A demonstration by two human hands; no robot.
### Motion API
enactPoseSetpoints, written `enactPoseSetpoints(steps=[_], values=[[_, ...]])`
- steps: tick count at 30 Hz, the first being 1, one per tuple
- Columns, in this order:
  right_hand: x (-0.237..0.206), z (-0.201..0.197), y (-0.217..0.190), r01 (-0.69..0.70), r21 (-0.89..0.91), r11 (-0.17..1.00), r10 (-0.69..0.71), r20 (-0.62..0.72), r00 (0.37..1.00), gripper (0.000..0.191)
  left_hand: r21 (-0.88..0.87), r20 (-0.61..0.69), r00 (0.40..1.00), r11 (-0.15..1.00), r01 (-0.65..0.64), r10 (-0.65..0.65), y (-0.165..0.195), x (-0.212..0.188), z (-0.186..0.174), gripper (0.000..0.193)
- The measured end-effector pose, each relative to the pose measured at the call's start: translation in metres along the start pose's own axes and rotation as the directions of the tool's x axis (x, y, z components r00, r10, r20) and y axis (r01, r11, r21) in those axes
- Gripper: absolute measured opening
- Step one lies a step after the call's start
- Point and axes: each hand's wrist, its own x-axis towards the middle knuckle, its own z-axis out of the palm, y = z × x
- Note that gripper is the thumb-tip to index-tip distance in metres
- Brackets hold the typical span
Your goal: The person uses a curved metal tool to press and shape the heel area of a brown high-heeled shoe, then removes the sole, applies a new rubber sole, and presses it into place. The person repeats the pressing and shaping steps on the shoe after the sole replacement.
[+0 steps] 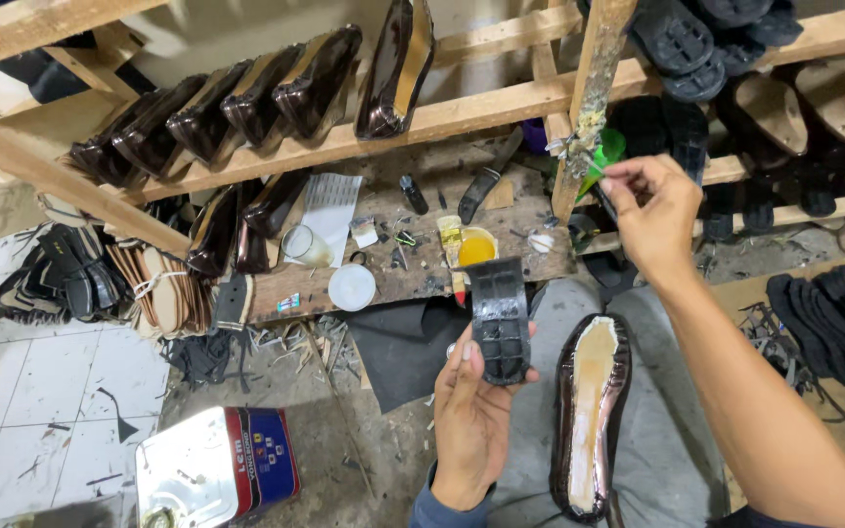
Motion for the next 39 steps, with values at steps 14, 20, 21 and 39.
enactPoseSetpoints(steps=[14,20,21,39], values=[[0.046,0.022,-0.012,0.097,-0.122,0.988,-0.091,0.053,0.994,0.01,-0.043,-0.08,0.997,0.999,0.013,-0.016,0.002,0.017,-0.014,0.048],[0.016,0.049,-0.038,0.183,-0.07,0.981,-0.18,0.049,0.982,0.025,-0.023,-0.049,0.997,0.998,-0.06,0.059,0.001,0.018,-0.021,0.052],[0.012,0.055,-0.042,0.204,-0.07,0.977,-0.2,0.058,0.978,0.027,-0.023,-0.047,0.997,0.998,-0.056,0.055,0.001,0.017,-0.023,0.052],[0.119,0.124,-0.015,0.348,-0.521,0.779,-0.309,0.164,0.937,0.027,-0.002,-0.053,0.997,0.999,-0.053,0.053,0.01,0.025,-0.035,0.052]])
